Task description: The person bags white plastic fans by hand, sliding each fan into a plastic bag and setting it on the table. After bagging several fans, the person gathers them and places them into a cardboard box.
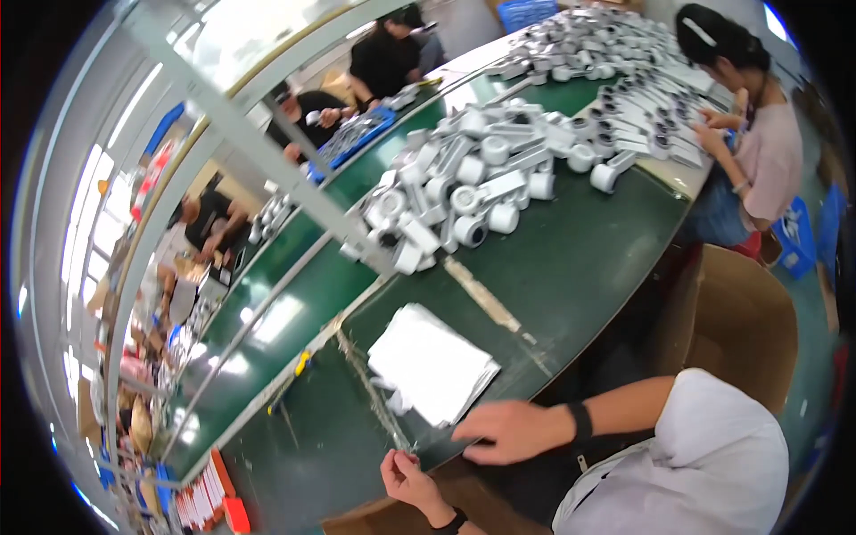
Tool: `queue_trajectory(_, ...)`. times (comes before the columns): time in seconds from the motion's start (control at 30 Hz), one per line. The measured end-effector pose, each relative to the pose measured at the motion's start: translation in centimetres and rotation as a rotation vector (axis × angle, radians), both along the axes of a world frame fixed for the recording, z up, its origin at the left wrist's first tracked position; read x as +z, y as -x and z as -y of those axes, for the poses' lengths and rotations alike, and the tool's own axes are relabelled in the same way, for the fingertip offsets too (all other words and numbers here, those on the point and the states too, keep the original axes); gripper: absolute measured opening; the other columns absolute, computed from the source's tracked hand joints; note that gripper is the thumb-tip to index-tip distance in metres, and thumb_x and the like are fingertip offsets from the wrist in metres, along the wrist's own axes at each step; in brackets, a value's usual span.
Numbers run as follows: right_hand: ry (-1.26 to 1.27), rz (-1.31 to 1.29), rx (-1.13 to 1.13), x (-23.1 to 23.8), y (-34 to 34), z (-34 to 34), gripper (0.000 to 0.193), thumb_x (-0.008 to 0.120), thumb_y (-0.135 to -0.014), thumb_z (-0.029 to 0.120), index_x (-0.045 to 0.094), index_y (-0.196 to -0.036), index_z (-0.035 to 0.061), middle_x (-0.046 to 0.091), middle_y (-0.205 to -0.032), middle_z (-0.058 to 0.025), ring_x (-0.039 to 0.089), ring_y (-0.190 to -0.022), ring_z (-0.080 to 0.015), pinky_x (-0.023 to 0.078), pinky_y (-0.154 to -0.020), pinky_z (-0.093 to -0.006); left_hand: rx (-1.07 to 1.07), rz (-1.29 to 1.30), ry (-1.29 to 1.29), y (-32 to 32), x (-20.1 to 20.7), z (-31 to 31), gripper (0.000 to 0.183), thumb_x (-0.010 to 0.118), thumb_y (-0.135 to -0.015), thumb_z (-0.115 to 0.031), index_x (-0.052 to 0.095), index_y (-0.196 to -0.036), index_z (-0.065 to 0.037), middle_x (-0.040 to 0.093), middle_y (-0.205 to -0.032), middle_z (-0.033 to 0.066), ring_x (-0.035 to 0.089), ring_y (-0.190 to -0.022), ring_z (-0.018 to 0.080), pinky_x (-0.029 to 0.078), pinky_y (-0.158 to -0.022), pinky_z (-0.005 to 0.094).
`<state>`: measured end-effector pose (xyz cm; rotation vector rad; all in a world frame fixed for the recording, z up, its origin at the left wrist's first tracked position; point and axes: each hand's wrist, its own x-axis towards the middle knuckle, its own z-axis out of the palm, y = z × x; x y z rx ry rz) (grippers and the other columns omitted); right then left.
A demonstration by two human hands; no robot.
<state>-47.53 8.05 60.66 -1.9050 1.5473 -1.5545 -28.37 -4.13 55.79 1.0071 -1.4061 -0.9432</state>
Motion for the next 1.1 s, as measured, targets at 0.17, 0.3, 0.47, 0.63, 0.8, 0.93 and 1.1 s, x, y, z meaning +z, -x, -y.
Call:
queue_trajectory(0.17, -0.127, 0.070, -0.732, 0.5, 17.9, -6.2, 0.022, 0.067, -0.079, 0.014, 0.064, -0.098, 0.0039, 0.062, -0.082, -0.0098, 0.061, -0.072, -0.0217, 0.050, -0.065, -0.0339, 0.003, 0.084, -0.137, 2.7, -2.2, 1.0, 0.018, 0.058, -0.094, -0.010, 0.062, -0.103, 0.005, 0.061, -0.077, 0.0073, 0.056, -0.064, 0.0119, 0.047, -0.056, 0.0236)
queue_trajectory(0.3, -0.211, -0.121, -1.262, -1.4, 32.3, -11.7, 0.033, 0.062, -0.080, 0.010, 0.057, -0.113, 0.0049, 0.061, -0.099, -0.0120, 0.060, -0.088, -0.0264, 0.049, -0.077, -0.0373, 0.044, 0.179, -0.037, 2.4, -4.1, 1.5, 0.019, 0.058, -0.095, -0.013, 0.063, -0.099, 0.005, 0.060, -0.075, 0.0049, 0.055, -0.062, 0.0105, 0.045, -0.053, 0.0220)
queue_trajectory(0.47, -0.409, -0.355, -1.370, -3.6, 42.4, -13.4, 0.051, 0.059, -0.080, 0.005, 0.048, -0.130, 0.0089, 0.051, -0.127, -0.0140, 0.048, -0.116, -0.0352, 0.045, -0.096, -0.0434, 0.095, 0.242, -0.004, 2.2, -5.5, 2.3, 0.019, 0.059, -0.094, -0.015, 0.064, -0.096, 0.003, 0.059, -0.072, 0.0036, 0.054, -0.060, 0.0099, 0.044, -0.051, 0.0223)
queue_trajectory(0.63, -0.724, -0.595, -1.252, -5.1, 47.1, -11.2, 0.051, 0.052, -0.089, 0.011, 0.044, -0.139, 0.0172, 0.042, -0.144, -0.0069, 0.043, -0.127, -0.0332, 0.043, -0.098, -0.0538, 0.117, 0.268, -0.034, 3.2, -3.4, 1.2, 0.019, 0.060, -0.094, -0.014, 0.064, -0.097, 0.004, 0.060, -0.073, 0.0043, 0.055, -0.061, 0.0103, 0.045, -0.052, 0.0224)
queue_trajectory(0.8, -0.706, -0.817, -1.247, -4.8, 46.6, -11.6, 0.032, 0.053, -0.086, 0.011, 0.059, -0.117, 0.0150, 0.058, -0.114, -0.0043, 0.051, -0.115, -0.0267, 0.044, -0.089, -0.0482, 0.116, 0.243, -0.069, 2.9, -3.8, 1.8, 0.016, 0.062, -0.092, -0.012, 0.065, -0.094, 0.004, 0.063, -0.079, 0.0057, 0.057, -0.062, 0.0102, 0.047, -0.053, 0.0226)
queue_trajectory(0.93, -0.574, -0.725, -1.164, -3.4, 44.7, -13.0, 0.017, 0.065, -0.078, 0.010, 0.063, -0.095, 0.0116, 0.058, -0.101, -0.0070, 0.056, -0.103, -0.0280, 0.045, -0.082, -0.0472, 0.093, 0.234, -0.103, 3.6, -3.1, 1.7, 0.015, 0.062, -0.092, -0.012, 0.065, -0.095, 0.003, 0.062, -0.078, 0.0049, 0.056, -0.063, 0.0098, 0.047, -0.054, 0.0222)
queue_trajectory(1.1, -0.453, 0.179, -0.718, 0.1, 35.0, -11.5, 0.021, 0.063, -0.090, 0.023, 0.059, -0.100, 0.0049, 0.065, -0.091, -0.0144, 0.066, -0.073, -0.0265, 0.055, -0.060, -0.0416, 0.052, 0.109, -0.177, 4.0, -0.8, 0.9, 0.016, 0.060, -0.093, -0.011, 0.064, -0.100, 0.004, 0.063, -0.080, 0.0046, 0.057, -0.064, 0.0099, 0.047, -0.055, 0.0222)
